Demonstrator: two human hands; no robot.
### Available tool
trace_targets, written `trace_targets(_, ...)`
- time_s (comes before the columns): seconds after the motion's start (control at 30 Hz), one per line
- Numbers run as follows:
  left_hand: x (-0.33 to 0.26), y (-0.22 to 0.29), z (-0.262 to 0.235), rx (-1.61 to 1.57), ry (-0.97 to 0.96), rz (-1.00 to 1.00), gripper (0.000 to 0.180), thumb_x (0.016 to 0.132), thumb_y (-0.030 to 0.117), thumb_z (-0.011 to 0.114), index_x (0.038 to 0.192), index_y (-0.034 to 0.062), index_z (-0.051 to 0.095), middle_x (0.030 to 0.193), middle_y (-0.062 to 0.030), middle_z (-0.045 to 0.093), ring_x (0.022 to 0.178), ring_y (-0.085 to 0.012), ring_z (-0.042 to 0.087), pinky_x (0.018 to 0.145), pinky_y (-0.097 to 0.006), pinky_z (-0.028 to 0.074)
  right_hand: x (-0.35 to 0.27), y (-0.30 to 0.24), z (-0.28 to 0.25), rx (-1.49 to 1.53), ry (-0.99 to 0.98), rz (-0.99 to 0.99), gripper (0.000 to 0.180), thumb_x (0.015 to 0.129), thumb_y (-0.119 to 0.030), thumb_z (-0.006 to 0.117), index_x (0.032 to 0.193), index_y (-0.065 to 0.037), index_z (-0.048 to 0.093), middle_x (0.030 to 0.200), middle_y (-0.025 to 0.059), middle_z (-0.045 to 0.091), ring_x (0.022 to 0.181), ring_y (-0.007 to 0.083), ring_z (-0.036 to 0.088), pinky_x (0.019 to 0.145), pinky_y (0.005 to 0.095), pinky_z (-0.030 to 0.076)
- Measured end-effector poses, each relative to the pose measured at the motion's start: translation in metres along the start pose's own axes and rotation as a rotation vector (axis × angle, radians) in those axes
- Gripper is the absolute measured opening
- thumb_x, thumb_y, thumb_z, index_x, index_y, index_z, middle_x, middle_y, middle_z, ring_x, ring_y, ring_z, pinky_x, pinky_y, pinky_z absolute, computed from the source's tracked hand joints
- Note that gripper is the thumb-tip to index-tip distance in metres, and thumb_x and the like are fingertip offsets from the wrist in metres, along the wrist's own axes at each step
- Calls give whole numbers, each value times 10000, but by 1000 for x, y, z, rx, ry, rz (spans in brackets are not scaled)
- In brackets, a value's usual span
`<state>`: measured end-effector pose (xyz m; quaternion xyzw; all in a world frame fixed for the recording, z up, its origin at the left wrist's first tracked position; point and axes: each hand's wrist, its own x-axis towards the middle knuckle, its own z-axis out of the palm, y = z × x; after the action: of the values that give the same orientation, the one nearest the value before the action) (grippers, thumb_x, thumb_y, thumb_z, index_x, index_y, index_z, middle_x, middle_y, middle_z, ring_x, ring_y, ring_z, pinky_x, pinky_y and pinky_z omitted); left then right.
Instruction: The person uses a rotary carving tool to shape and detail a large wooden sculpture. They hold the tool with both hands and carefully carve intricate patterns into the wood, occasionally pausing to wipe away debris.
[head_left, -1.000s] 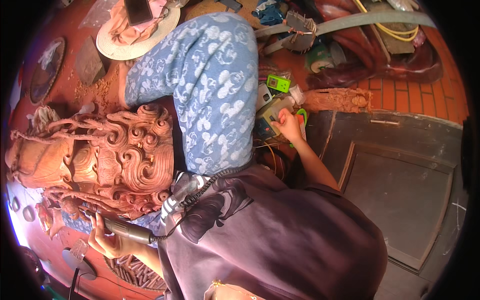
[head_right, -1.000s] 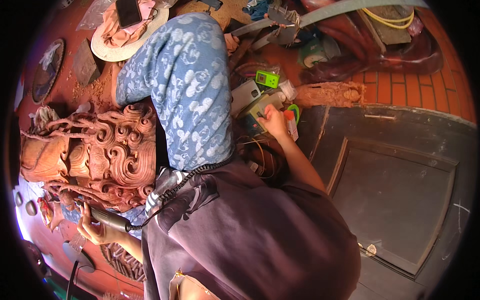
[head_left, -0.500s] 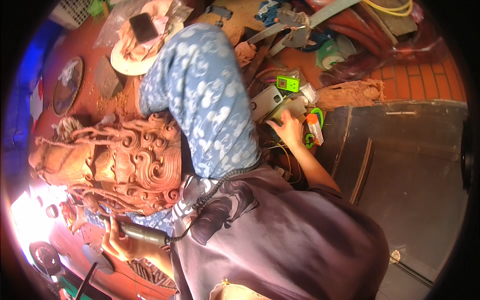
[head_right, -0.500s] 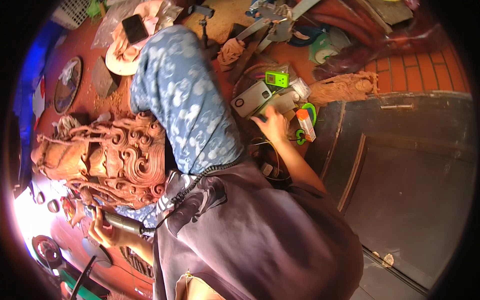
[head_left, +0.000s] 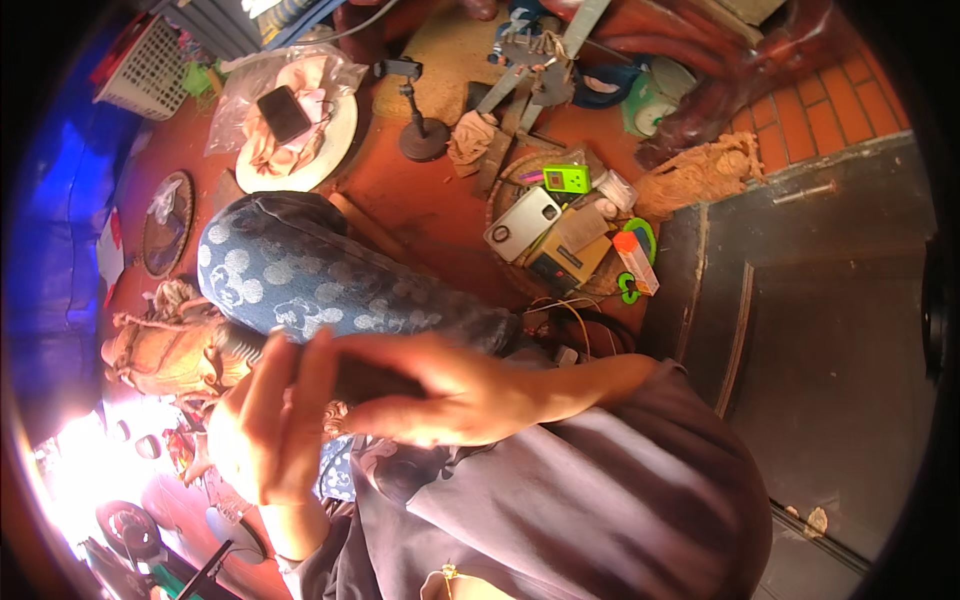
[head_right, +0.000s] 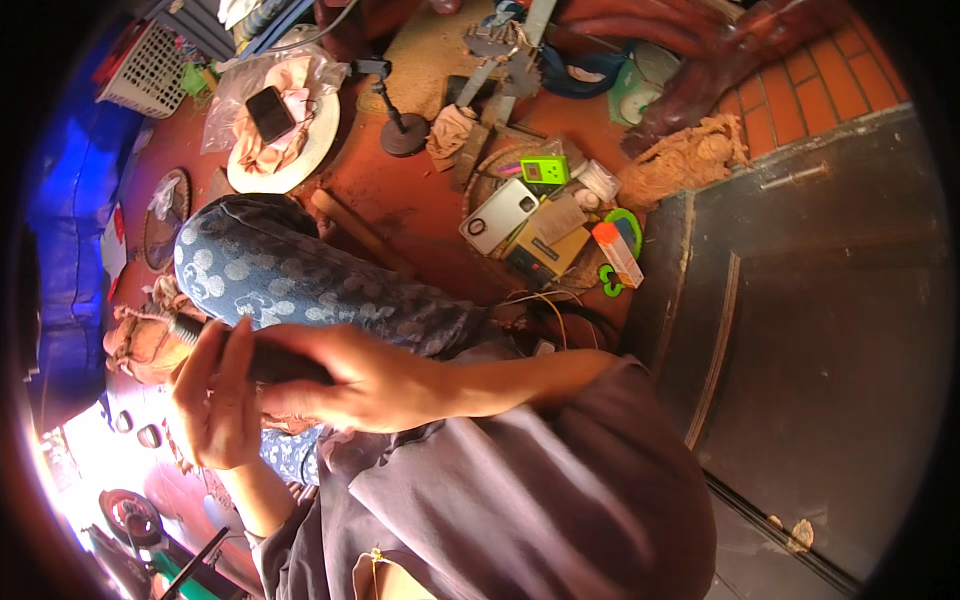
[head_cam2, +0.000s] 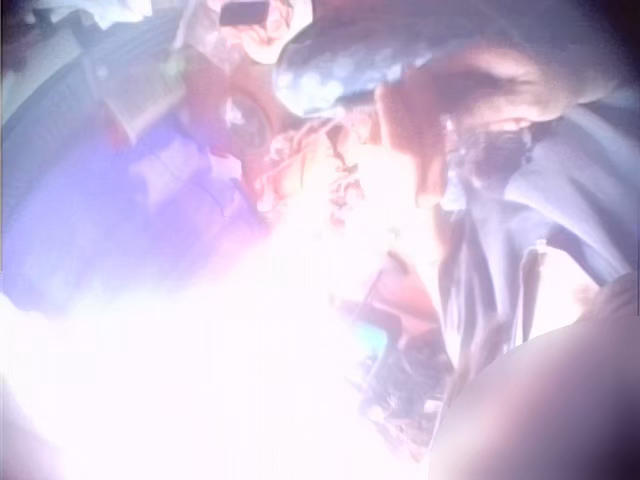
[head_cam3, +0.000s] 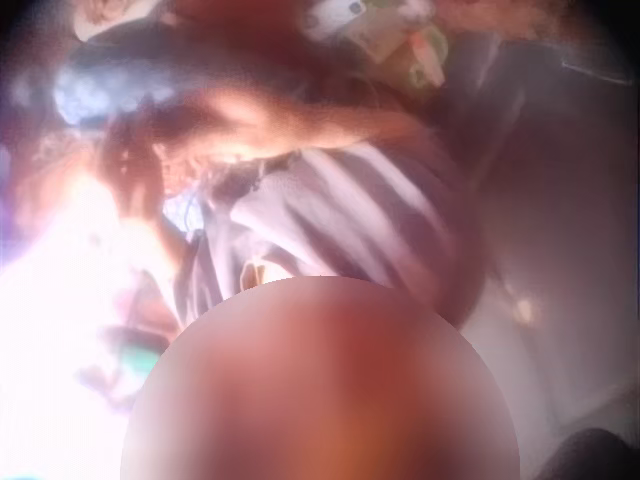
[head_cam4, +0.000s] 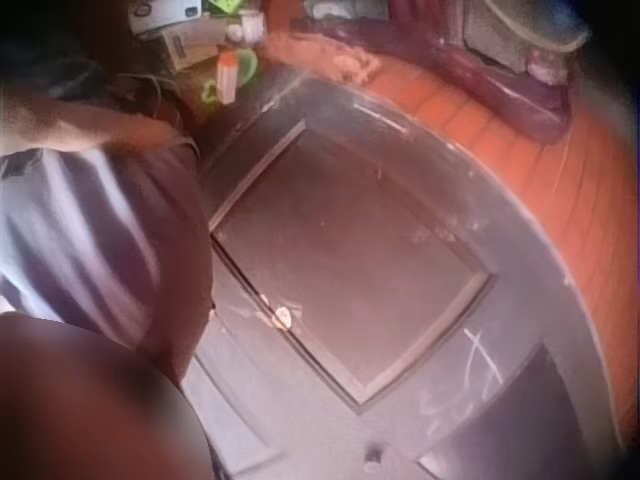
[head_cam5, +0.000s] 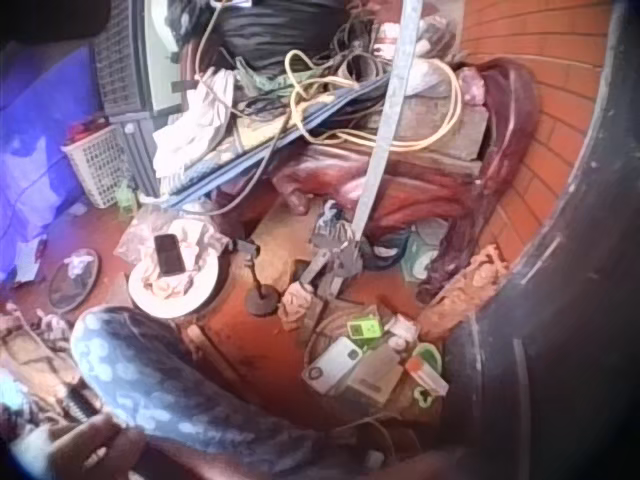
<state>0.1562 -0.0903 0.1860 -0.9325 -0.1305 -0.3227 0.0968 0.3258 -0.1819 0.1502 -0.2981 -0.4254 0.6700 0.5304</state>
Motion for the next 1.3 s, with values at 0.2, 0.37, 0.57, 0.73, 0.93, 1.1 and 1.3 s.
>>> trace_targets(0.2, -26, -14, -17, 180, 456, -33, 343, 721, -44, 780, 1032, 62, 683, 1039, -242, 655, 675, -220, 632, 504, -280, 500, -66, -62, -62, -221, 587, -133, 319, 1018, -248, 532, 1271, -54, 539, 729, -17, 551, 527, 15, 421, 435, 175, 337)
trace_targets(0.37, -92, -46, -48, 431, 342, -456, 226, 791, -25, 731, 1007, -10, 669, 966, -177, 695, 861, -289, 673, 775, -358, 559, -35, -52, -151, -808, 630, 207, 263, 1014, -269, 524, 1157, -57, 582, 695, -30, 527, 511, 24, 446, 430, 195, 348)
trace_targets(0.57, -209, -63, -45, 425, 250, -950, 303, 839, -49, 685, 1135, 13, 673, 1081, -130, 661, 766, -154, 608, 593, -238, 474, 93, 135, -264, -727, 537, 254, 314, 995, -267, 516, 1238, -70, 545, 884, 35, 584, 734, 131, 563, 627, 282, 458)
trace_targets(0.73, -323, -54, -36, 407, 223, -1593, 348, 900, -13, 620, 1243, 47, 629, 1143, -71, 638, 770, -77, 590, 649, -214, 468, 239, 256, -258, -1099, 249, 429, 481, 986, -412, 415, 1329, -84, 491, 1166, 85, 497, 1048, 221, 436, 866, 351, 339)
trace_targets(0.93, -420, -43, 32, 313, 15, -1903, 432, 914, 87, 624, 1331, 20, 536, 1335, -174, 548, 1200, -274, 554, 1021, -379, 423, 358, 345, -214, -1569, -10, 683, 684, 976, -587, 295, 1439, -101, 426, 1505, 146, 393, 1424, 330, 284, 1154, 434, 196)
trace_targets(1.1, -444, -37, 66, 305, -118, -2007, 626, 950, 312, 580, 1472, 43, 361, 1555, -167, 298, 1430, -349, 277, 1151, -433, 248, 356, 354, -206, -1497, 248, 718, 639, 993, -558, 227, 1376, -109, 473, 1453, 134, 453, 1365, 357, 358, 1124, 465, 232)
trace_targets(1.3, -450, -35, 65, 320, -2, -1954, 419, 979, 219, 538, 1302, -39, 472, 1349, -150, 464, 1230, -287, 457, 1043, -385, 338, 353, 349, -203, -1496, 181, 669, 786, 956, -644, 243, 1421, -45, 448, 1485, 168, 420, 1396, 344, 318, 1147, 427, 179)
